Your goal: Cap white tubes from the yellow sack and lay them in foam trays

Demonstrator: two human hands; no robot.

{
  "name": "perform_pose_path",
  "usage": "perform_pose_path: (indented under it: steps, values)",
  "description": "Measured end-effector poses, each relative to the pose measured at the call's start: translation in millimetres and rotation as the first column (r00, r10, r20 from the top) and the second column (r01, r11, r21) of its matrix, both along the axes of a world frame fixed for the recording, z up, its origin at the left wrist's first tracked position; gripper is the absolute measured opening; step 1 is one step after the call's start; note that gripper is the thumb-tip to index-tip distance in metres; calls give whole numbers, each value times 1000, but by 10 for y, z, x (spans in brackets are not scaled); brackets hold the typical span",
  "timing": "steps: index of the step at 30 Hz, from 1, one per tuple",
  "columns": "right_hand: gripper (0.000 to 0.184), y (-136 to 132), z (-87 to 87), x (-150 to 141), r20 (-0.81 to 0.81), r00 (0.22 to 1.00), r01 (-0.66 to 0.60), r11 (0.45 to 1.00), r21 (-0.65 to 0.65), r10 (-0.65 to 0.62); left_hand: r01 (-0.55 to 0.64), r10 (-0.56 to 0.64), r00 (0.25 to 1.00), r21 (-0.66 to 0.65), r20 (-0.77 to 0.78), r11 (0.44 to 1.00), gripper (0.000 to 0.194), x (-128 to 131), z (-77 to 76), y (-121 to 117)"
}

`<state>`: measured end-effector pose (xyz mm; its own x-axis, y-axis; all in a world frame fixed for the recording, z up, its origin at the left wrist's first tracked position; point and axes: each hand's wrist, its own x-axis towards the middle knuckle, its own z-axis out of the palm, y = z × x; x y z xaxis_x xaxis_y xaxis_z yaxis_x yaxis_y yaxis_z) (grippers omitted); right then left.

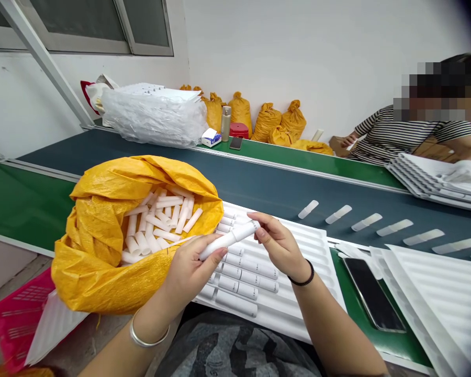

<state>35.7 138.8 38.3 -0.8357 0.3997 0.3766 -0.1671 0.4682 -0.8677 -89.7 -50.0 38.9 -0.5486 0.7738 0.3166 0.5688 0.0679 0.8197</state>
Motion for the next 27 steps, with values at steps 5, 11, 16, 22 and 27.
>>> perform_pose_path:
  steps: [5, 11, 16, 22, 27]
  values:
    - [27, 31, 48, 26, 16, 1000, -16, 997, 81, 15, 32, -31, 998, 17, -49, 999, 25, -7, -15, 16]
    - [30, -10, 44, 30, 52, 999, 6, 999, -54, -3, 42, -16, 961, 89, -275, 995, 27, -25, -73, 28]
    - [39, -73, -37, 42, 122, 992, 46, 966, -256, -15, 44, 34, 881, 154, -472, 987, 34, -59, -174, 48]
    - [43, -94, -164, 58, 138, 989, 7, 926, -378, 49, 119, 22, 788, 188, -615, 975, 37, -151, -275, 104]
    - [35, -65, -138, 161, 0, 1000, -2, 996, 87, 2, 140, -40, 775, 109, -630, 984, 32, -207, -447, 151]
